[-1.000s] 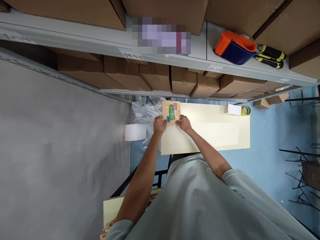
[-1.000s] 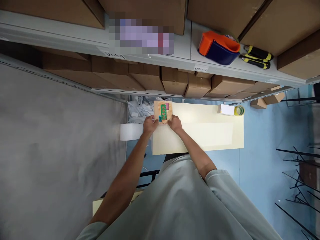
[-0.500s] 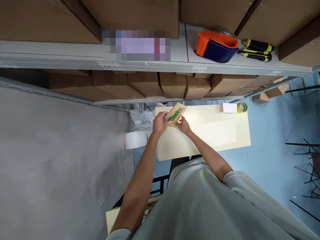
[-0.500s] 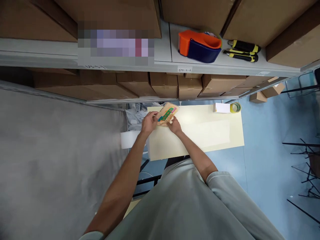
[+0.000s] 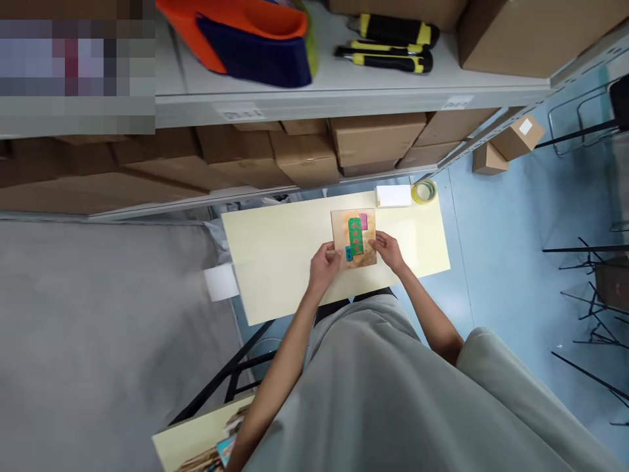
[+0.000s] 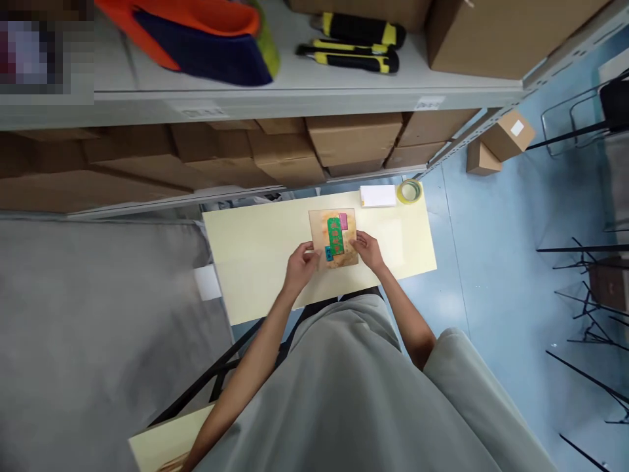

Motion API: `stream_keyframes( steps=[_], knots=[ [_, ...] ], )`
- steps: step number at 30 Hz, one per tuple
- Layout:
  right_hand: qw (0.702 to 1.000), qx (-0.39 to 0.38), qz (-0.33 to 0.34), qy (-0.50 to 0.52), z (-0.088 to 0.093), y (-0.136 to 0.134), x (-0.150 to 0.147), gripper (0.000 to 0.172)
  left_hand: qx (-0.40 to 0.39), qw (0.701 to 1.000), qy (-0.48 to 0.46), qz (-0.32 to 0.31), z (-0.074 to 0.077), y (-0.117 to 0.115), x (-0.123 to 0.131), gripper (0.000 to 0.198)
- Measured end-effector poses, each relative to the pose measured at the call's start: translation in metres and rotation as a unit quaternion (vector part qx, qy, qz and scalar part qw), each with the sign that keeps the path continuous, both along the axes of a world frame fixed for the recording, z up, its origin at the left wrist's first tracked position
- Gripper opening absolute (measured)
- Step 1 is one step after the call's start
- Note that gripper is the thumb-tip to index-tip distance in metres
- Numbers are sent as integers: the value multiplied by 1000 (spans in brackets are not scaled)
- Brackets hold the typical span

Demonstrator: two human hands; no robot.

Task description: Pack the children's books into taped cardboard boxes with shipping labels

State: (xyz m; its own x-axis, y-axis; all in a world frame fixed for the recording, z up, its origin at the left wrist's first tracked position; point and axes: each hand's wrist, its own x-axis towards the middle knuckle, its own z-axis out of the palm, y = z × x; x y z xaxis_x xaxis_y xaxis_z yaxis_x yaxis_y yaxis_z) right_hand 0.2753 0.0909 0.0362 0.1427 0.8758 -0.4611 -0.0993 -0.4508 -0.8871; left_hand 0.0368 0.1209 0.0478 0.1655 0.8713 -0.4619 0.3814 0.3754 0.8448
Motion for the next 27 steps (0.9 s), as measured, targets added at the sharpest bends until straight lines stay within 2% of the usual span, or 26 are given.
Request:
stream_keyframes(
  steps=[3,6,10,15,20,27],
  knots=[
    [995,-59,0,-81,1,-32,54,53,-63,997,18,-35,-24,-24,60,30],
    [983,-107,2,-146,-7,-50,94,43,-97,990,72,-77,-46,-38,109,26],
    [974,-128,12,-189,-22,-55,124,38,-102,979,135,-117,-66,-42,146,22],
    [957,-149,44,-246,-35,-54,138,34,-104,968,177,-147,-73,-39,155,18],
    [950,-154,55,-265,-42,-57,144,32,-93,960,194,-180,-72,-36,155,20],
    [925,-143,72,-343,-44,-60,149,32,-63,953,210,-211,-69,-36,159,18]
  ],
)
